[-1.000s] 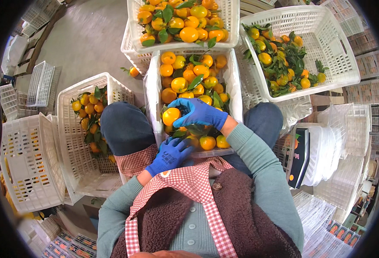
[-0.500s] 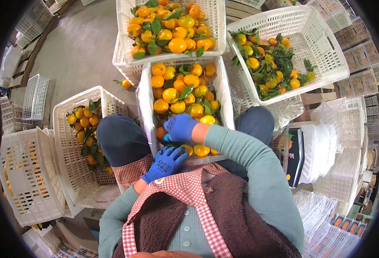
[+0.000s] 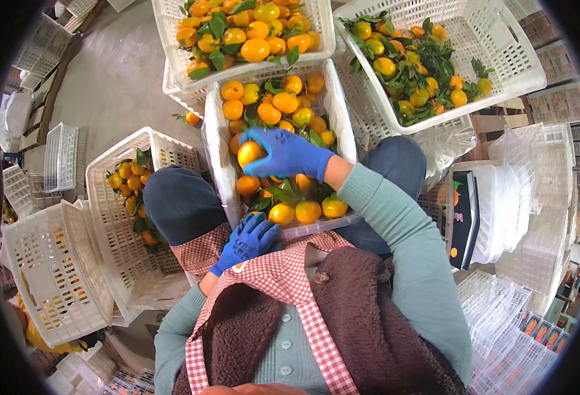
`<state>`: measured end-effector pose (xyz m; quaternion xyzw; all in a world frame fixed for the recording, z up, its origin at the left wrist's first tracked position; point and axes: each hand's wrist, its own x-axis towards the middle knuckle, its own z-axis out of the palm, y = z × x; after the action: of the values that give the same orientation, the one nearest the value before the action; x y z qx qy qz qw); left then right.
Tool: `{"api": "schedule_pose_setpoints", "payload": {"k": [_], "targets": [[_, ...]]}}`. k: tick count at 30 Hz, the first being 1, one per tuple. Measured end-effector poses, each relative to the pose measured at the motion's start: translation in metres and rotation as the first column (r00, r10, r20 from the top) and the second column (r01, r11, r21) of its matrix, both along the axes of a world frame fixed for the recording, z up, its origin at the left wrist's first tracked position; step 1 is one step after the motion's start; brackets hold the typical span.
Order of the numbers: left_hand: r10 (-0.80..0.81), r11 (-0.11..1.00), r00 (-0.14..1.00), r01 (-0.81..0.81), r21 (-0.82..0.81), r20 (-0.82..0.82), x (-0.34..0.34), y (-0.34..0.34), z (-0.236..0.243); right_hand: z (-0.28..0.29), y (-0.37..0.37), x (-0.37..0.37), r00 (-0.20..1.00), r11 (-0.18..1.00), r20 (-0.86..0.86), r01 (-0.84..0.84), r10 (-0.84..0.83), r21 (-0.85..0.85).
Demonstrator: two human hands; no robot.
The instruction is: The person prepares a white plastic crate by placing a foam insert and lining it with a plastic bag. Then the person transfers oranges with leaves from a larger basket into the lined crate, arranging them by hand.
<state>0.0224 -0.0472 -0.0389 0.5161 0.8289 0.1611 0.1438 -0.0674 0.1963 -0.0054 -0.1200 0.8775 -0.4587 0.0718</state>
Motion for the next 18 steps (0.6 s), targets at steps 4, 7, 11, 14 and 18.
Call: {"api": "schedule_pose_setpoints", "payload": {"k": [4, 7, 11, 14, 18], "targets": [[-0.028, 0.999, 0.999, 0.028, -0.034, -0.021, 0.000, 0.000, 0.001, -0.004, -0.010, 0.021, 0.908, 0.770, -0.403, 0.175, 0.116, 0.614], [-0.038, 0.999, 0.994, 0.039, 0.002, -0.100, -0.002, 0.002, -0.001, -0.012, -0.039, 0.017, 0.898, 0.745, -0.373, 0.079, 0.236, 0.662], [-0.018, 0.996, 0.989, 0.030, 0.080, -0.146, -0.003, 0.000, -0.006, -0.021, -0.064, 0.009, 0.947, 0.628, 0.050, -0.248, 0.316, 0.737], [-0.017, 0.998, 0.995, 0.024, 0.063, -0.103, -0.002, -0.002, -0.006, -0.027, -0.059, 0.010, 0.937, 0.701, 0.011, -0.268, 0.348, 0.661], [-0.029, 0.997, 0.996, 0.035, 0.073, -0.081, -0.008, 0.004, 0.004, -0.034, -0.062, 0.013, 0.894, 0.617, 0.088, -0.372, 0.440, 0.693]]}}
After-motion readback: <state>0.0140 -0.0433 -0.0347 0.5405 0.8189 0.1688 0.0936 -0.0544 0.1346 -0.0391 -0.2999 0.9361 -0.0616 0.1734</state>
